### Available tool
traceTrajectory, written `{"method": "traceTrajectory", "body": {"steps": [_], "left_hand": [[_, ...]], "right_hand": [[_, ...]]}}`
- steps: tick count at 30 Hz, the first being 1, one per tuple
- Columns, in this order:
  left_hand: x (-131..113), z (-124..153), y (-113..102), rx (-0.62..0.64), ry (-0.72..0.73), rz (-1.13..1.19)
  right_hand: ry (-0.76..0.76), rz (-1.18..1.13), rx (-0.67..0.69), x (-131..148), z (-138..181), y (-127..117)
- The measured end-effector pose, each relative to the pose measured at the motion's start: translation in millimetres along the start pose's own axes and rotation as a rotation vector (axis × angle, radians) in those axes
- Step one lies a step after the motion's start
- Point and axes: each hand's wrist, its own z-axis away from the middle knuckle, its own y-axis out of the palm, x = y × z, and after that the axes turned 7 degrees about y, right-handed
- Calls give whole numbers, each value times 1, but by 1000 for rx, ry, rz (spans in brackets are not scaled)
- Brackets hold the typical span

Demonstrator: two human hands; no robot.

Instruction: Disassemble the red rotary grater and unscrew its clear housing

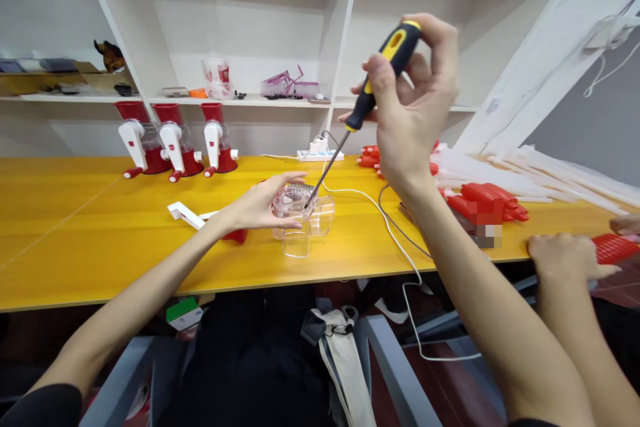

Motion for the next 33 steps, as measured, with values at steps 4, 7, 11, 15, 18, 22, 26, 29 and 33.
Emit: {"method": "traceTrajectory", "body": {"steps": [4,7,11,15,18,22,26,29,33], "left_hand": [[1,-11,9,78,40,14],[5,-8,21,-43,54,23],[9,-1,30,-172,54,29],[12,0,32,-164,26,2],[12,-2,29,-113,13,-25],[13,-3,22,-74,29,-68],[15,-2,20,-80,23,-78],[14,-1,22,-97,13,-70],[12,-1,22,-104,-5,-81]], "right_hand": [[15,37,193,6,-11,19],[-32,31,269,7,-17,27],[-102,56,246,6,-20,29],[-137,62,238,3,-22,28],[-127,80,229,2,-21,26],[-95,110,177,0,-18,22],[-100,143,161,1,-19,23],[-122,149,173,2,-19,29],[-149,125,156,2,-17,34]]}}
